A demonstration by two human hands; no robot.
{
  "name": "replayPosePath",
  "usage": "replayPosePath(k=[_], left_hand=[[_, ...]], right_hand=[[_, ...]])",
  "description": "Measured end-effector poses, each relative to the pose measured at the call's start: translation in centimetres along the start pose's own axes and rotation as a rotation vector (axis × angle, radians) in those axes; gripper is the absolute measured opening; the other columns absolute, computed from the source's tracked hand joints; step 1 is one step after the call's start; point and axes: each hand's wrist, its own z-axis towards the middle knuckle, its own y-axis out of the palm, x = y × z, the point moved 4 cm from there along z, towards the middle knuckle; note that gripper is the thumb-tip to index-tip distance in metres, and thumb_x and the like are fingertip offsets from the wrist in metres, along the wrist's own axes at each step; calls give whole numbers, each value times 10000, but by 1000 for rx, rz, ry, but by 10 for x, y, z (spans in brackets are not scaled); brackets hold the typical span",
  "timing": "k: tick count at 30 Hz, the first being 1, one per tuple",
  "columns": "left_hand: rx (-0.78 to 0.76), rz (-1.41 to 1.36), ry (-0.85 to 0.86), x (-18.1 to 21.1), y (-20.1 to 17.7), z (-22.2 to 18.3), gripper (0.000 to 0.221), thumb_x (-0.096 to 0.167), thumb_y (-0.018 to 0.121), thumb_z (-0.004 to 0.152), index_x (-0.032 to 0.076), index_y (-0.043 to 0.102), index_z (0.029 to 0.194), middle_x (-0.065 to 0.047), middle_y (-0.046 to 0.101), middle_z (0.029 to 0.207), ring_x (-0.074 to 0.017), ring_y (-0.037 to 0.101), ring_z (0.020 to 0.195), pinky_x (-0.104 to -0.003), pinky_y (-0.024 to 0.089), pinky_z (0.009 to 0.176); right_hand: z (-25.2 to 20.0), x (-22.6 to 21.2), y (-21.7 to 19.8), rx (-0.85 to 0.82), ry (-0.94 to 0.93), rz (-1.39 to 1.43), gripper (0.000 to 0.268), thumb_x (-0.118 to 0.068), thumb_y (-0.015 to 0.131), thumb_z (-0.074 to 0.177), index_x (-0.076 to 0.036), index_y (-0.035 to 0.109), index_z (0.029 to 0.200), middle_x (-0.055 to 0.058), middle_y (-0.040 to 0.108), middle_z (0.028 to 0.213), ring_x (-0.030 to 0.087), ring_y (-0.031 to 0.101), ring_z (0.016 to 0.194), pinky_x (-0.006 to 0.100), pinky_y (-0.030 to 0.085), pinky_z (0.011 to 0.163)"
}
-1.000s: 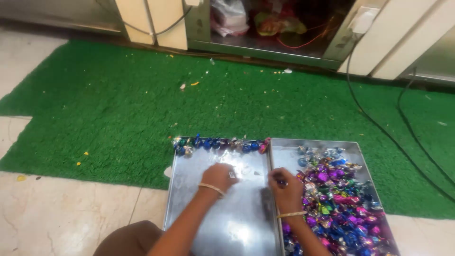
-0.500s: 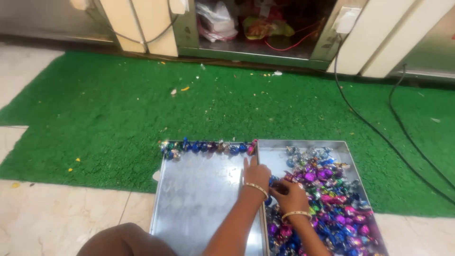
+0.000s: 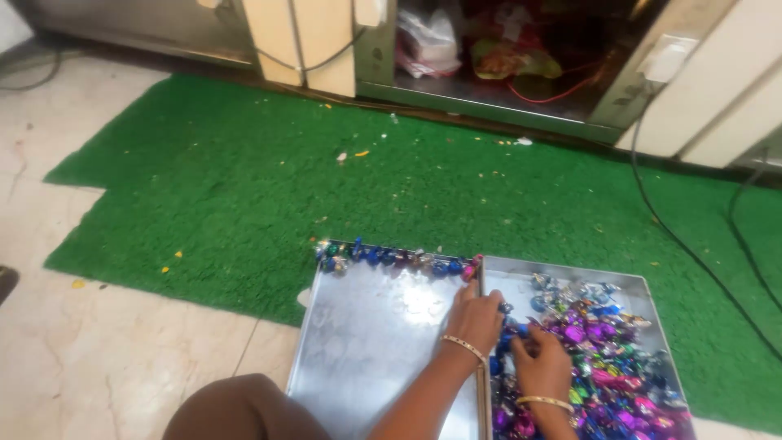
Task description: Sorting and arranging wrapped candies from a large tray into rows on a smaller metal tray.
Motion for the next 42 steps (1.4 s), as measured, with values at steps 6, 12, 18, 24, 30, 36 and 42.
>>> replayPosePath(k=[6,12,18,24,30,36,42], left_hand=[[33,-267,-113,-29,-42,-13,198,149,685,900,45,629,1059,-144,707,1079,-391,599,1109,-497,527,904],[164,-269,-353,-134,-73,-36,233,155,719,835,78,684,1051,-196,618,1123,-389,641,1003,-485,533,873],[65,-158,-755,-173,-121,-56,182,278,725,909,156,701,1042,-105,755,923,-332,707,944,-476,550,811],[288,-315,-855,-236,-101,-55,236,261,790,782,174,748,998,-64,785,820,-225,759,755,-377,585,712],[280,-392,-792,-233,-112,-44,197,298,793,789,171,789,940,-40,793,858,-201,778,797,-352,611,745],[174,-356,-883,-220,-129,-49,274,254,729,797,236,754,1070,-6,804,1008,-219,764,924,-361,582,842],[-154,56,-880,-200,-150,-49,243,396,729,860,191,806,966,-92,759,1033,-298,735,984,-439,594,834]], right_hand=[[-2,-46,-25,124,-164,-5,268,-207,756,899,-10,743,1081,143,671,887,271,672,753,413,539,704],[-5,-87,1,-99,-96,503,234,-198,744,888,-26,754,1048,99,715,885,150,673,775,294,625,689],[-28,-143,59,-266,-250,247,221,-166,831,790,-29,784,956,89,795,881,171,763,765,313,581,700],[-29,-147,122,-388,-242,215,253,-145,851,746,-60,789,975,77,801,855,161,778,776,296,601,723],[-29,-165,152,-468,-142,329,256,-115,819,795,-46,755,1033,73,796,863,182,783,746,306,608,697],[-32,-178,167,-461,-140,533,464,-44,783,766,-74,677,1217,85,738,967,151,741,892,276,646,778],[-39,-187,164,-402,-154,303,429,-80,855,735,-56,704,1136,86,749,977,180,747,808,297,619,725]])
